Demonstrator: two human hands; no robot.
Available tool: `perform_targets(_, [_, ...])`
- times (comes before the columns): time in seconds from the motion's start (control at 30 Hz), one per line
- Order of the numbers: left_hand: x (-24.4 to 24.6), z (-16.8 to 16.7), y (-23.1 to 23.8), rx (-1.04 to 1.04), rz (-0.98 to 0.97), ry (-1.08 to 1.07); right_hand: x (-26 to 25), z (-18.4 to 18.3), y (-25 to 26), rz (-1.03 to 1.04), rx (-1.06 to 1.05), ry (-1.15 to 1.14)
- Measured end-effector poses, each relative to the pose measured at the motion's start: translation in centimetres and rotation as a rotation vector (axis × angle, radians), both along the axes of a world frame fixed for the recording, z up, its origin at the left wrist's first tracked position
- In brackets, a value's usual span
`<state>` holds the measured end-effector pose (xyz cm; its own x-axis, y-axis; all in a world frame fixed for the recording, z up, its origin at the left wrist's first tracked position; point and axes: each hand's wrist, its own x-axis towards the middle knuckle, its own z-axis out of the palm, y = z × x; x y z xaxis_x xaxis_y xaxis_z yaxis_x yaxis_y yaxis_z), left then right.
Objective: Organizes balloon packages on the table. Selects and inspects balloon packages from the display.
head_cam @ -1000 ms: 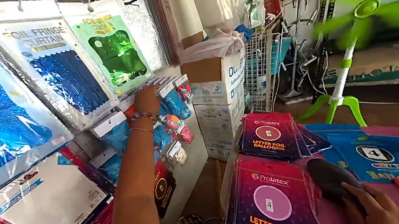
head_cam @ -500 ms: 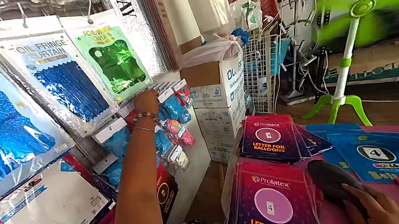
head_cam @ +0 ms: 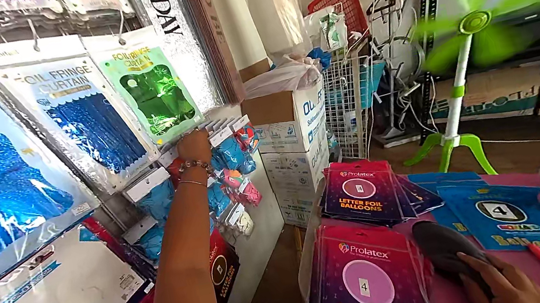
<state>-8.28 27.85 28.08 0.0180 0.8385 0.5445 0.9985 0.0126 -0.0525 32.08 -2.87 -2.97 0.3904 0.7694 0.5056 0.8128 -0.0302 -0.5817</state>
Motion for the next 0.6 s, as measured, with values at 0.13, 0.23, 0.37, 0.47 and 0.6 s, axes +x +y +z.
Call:
perform_targets(0.13, [0.2, 0.0, -0.2, 0.003, 0.008, -0.017, 0.0, -0.1, 0.0, -0.001, 0.007, -0.004])
perform_targets(0.23, [0.3, -0.1, -0.2, 0.015, 0.011, -0.066, 0.1, -0.2, 0.0, -0.004, -0.003, -0.008])
perform_targets(0.37, [0.4, -0.3, -3.9, 0.113, -0.057, -0.371, 0.0, -0.2, -0.1, -0.004, -0.009, 0.001])
perform_targets(0.47, [1.1, -3.5, -11.2, 0.212, -0.18, -0.455, 0.1, -0.5, -0.2, 0.01, 0.017, -0.006])
perform_targets(0.6, [1.9, -10.2, -19.3, 0.026, -0.204, -0.43, 0.1, -1.1, 0.5, -0.026, 0.096, -0.051])
